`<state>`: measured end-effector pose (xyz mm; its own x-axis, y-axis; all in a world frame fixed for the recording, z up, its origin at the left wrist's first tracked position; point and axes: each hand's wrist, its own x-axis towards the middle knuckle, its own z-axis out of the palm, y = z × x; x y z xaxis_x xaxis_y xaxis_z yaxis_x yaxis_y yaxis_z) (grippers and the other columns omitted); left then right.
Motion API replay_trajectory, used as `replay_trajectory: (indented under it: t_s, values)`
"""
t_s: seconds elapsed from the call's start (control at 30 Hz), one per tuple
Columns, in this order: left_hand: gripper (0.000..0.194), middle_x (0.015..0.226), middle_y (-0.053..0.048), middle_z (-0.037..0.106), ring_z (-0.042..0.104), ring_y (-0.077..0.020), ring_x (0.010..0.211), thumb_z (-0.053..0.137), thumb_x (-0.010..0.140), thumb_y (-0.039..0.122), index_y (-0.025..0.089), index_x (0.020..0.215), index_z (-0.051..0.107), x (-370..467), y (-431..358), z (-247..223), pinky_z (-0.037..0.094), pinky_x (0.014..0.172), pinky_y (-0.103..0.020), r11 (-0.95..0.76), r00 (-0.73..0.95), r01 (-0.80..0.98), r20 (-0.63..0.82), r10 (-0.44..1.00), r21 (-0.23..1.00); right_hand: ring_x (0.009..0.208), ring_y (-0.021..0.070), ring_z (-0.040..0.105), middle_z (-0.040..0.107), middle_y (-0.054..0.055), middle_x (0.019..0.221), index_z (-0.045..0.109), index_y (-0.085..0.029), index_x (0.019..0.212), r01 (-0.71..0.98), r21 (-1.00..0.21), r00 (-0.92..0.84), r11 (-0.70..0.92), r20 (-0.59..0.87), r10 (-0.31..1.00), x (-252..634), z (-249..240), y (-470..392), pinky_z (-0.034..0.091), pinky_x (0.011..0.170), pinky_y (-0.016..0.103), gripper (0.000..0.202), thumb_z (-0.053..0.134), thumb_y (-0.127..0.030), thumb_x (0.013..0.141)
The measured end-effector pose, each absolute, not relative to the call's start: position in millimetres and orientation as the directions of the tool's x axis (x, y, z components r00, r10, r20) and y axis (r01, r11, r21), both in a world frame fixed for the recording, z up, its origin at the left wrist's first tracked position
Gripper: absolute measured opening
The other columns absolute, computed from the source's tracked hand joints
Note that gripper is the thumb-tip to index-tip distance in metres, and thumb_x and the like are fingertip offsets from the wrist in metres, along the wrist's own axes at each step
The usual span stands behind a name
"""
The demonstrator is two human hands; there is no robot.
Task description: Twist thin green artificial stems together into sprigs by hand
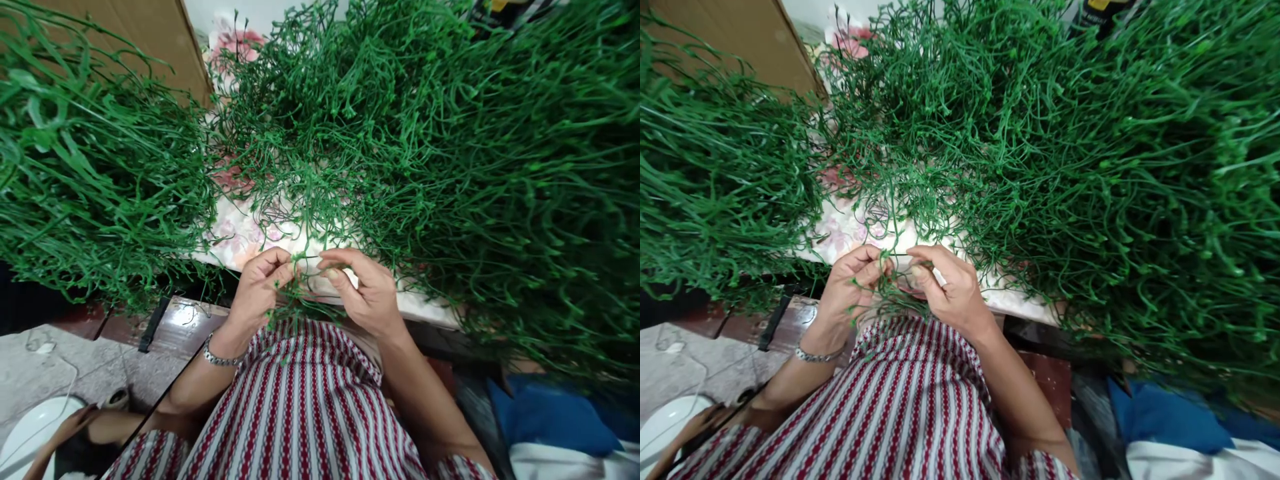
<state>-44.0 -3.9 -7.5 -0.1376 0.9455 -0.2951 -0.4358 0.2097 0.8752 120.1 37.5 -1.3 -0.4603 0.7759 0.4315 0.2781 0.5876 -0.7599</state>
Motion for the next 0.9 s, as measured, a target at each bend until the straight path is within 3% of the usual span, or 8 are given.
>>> replay_trajectory:
  t_s: [0.13,0.3,0.4,0.47,0.53,0.63,0.77,0.9]
  values:
    - [0.026,0.056,0.005,0.053,0.047,-0.0068,0.046,0.074,0.062,0.03,0.016,0.067,0.053,-44,-2,-2,0.038,0.044,-0.018,0.227,-0.12,-0.541,-0.341,0.932,0.81,0.075,0.0122,0.062,0.065,0.003,0.082,0.061,-0.017,0.09,0.313,-0.732,-0.465,0.606,0.438,0.769,124,-11,34,0.048,0.069,0.024,0.011,0.052,-0.014,0.085]
    - [0.022,0.064,0.003,0.058,0.051,-0.0075,0.053,0.074,0.062,0.026,0.015,0.068,0.056,-45,-5,-9,0.044,0.053,-0.02,0.208,-0.123,-0.569,-0.333,0.935,0.795,0.082,0.0167,0.061,0.065,0.007,0.088,0.061,-0.016,0.097,0.347,-0.684,-0.432,0.641,0.49,0.757,131,-7,32,0.049,0.071,0.03,0.017,0.054,-0.013,0.082]
    - [0.018,0.063,0.002,0.058,0.052,-0.0071,0.056,0.073,0.065,0.025,0.014,0.068,0.058,-44,-7,-13,0.041,0.055,-0.018,0.148,-0.189,-0.487,-0.27,0.944,0.861,0.086,0.0187,0.06,0.064,0.008,0.094,0.061,-0.019,0.101,0.375,-0.535,-0.358,0.757,0.669,0.651,132,8,27,0.049,0.074,0.034,0.025,0.059,-0.011,0.077]
    - [0.016,0.062,0.003,0.057,0.05,-0.0066,0.057,0.072,0.068,0.025,0.014,0.069,0.059,-41,-8,-13,0.038,0.055,-0.017,0.118,-0.218,-0.41,-0.223,0.95,0.904,0.085,0.0171,0.06,0.065,0.006,0.095,0.061,-0.021,0.101,0.345,-0.42,-0.398,0.839,0.744,0.537,129,18,24,0.049,0.074,0.033,0.028,0.06,-0.009,0.076]
    - [0.016,0.062,0.003,0.056,0.047,-0.0064,0.056,0.07,0.07,0.026,0.015,0.07,0.059,-39,-10,-12,0.037,0.053,-0.017,0.102,-0.225,-0.348,-0.189,0.956,0.932,0.084,0.0157,0.059,0.066,0.004,0.096,0.06,-0.021,0.101,0.309,-0.348,-0.507,0.885,0.727,0.463,123,21,23,0.049,0.074,0.033,0.027,0.059,-0.008,0.078]
    - [0.015,0.063,0.003,0.054,0.045,-0.0067,0.056,0.068,0.073,0.027,0.015,0.071,0.058,-35,-11,-14,0.035,0.053,-0.018,0.049,-0.243,-0.287,-0.122,0.962,0.957,0.082,0.0165,0.056,0.066,0.005,0.094,0.06,-0.02,0.098,0.373,-0.266,-0.657,0.889,0.601,0.455,115,13,27,0.046,0.072,0.034,0.018,0.052,-0.011,0.084]
    - [0.014,0.063,0.003,0.054,0.046,-0.0074,0.057,0.066,0.074,0.027,0.016,0.071,0.057,-34,-11,-23,0.037,0.056,-0.018,0.005,-0.281,-0.265,-0.082,0.956,0.964,0.075,0.0178,0.048,0.063,0.005,0.078,0.062,-0.019,0.088,0.556,-0.133,-0.64,0.82,0.561,0.525,112,-2,31,0.038,0.069,0.035,0.012,0.05,-0.019,0.087]
    - [0.014,0.064,0.002,0.057,0.05,-0.0093,0.059,0.064,0.076,0.028,0.017,0.072,0.057,-32,-13,-27,0.04,0.059,-0.021,-0.017,-0.317,-0.221,-0.055,0.947,0.975,0.084,0.0195,0.047,0.062,0.004,0.087,0.061,-0.021,0.081,0.618,-0.065,-0.635,0.783,0.547,0.546,114,-1,28,0.033,0.076,0.036,0.012,0.051,-0.02,0.087]
